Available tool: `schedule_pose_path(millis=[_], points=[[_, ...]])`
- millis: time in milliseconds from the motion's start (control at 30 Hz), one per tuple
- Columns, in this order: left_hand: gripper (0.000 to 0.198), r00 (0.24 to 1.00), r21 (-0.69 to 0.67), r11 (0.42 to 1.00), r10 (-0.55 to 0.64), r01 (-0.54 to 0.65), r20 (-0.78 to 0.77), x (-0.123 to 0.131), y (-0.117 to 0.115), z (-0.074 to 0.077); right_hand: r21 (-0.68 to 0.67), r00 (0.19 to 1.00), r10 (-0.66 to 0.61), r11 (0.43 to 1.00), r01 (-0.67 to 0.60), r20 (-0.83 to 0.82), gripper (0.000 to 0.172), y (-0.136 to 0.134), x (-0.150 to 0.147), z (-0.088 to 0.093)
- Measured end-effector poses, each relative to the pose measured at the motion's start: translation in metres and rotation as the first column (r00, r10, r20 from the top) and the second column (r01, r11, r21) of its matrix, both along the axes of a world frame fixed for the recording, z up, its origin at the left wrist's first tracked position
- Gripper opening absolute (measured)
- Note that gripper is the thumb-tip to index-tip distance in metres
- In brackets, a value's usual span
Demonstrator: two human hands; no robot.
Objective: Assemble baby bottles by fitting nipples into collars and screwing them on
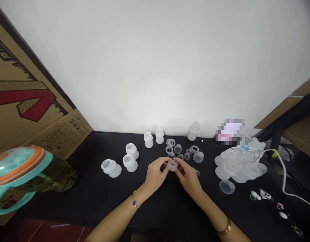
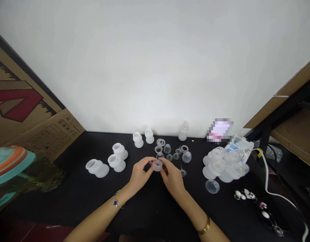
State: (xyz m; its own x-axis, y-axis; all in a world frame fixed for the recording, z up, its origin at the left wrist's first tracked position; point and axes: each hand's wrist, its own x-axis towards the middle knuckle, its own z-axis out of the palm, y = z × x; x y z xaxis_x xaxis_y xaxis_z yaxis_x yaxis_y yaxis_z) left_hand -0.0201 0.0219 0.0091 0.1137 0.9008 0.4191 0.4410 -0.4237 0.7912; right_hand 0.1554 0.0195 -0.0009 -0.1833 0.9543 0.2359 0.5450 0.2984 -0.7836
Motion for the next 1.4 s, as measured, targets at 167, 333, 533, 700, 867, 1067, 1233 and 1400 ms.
schedule_pose_path(millis=[167,333,533,700,867,1067,1233,1400], points=[[0.016,1.0,0.023,1.0,-0.01,0.01,0.009,0.0,0.0,-0.001,0.068,0.998,0.031,0.997,-0.028,-0.05,0.034,-0.001,0.001,0.002],[0.017,0.999,-0.052,0.999,-0.016,0.018,0.027,-0.001,0.001,-0.001,0.107,0.997,0.027,0.994,-0.019,-0.067,0.026,-0.003,0.0,0.007],[0.017,0.999,-0.129,0.991,-0.032,0.036,0.03,0.001,-0.002,0.006,0.048,0.999,0.001,0.999,0.002,-0.051,0.025,-0.004,0.0,0.013],[0.033,0.998,-0.156,0.987,-0.025,0.034,0.063,0.001,-0.004,0.011,0.04,0.999,0.037,0.999,-0.036,-0.028,0.036,-0.006,-0.001,0.02],[0.043,0.994,-0.201,0.979,-0.023,0.045,0.111,0.001,-0.003,0.011,0.014,0.997,0.059,0.998,-0.058,-0.042,0.048,-0.007,-0.003,0.021],[0.043,0.987,-0.207,0.978,0.012,0.022,0.159,0.001,-0.002,0.008,0.007,0.994,0.098,0.995,-0.097,-0.047,0.05,-0.006,-0.004,0.019],[0.04,0.981,-0.213,0.977,0.033,0.008,0.189,0.001,-0.001,0.006,-0.058,0.99,0.111,0.992,-0.116,-0.088,0.035,-0.005,-0.006,0.017],[0.036,0.982,-0.222,0.975,0.044,-0.002,0.182,0.001,0.001,0.006,-0.137,0.979,0.06,0.987,-0.088,-0.197,0.032,-0.003,-0.005,0.017]])
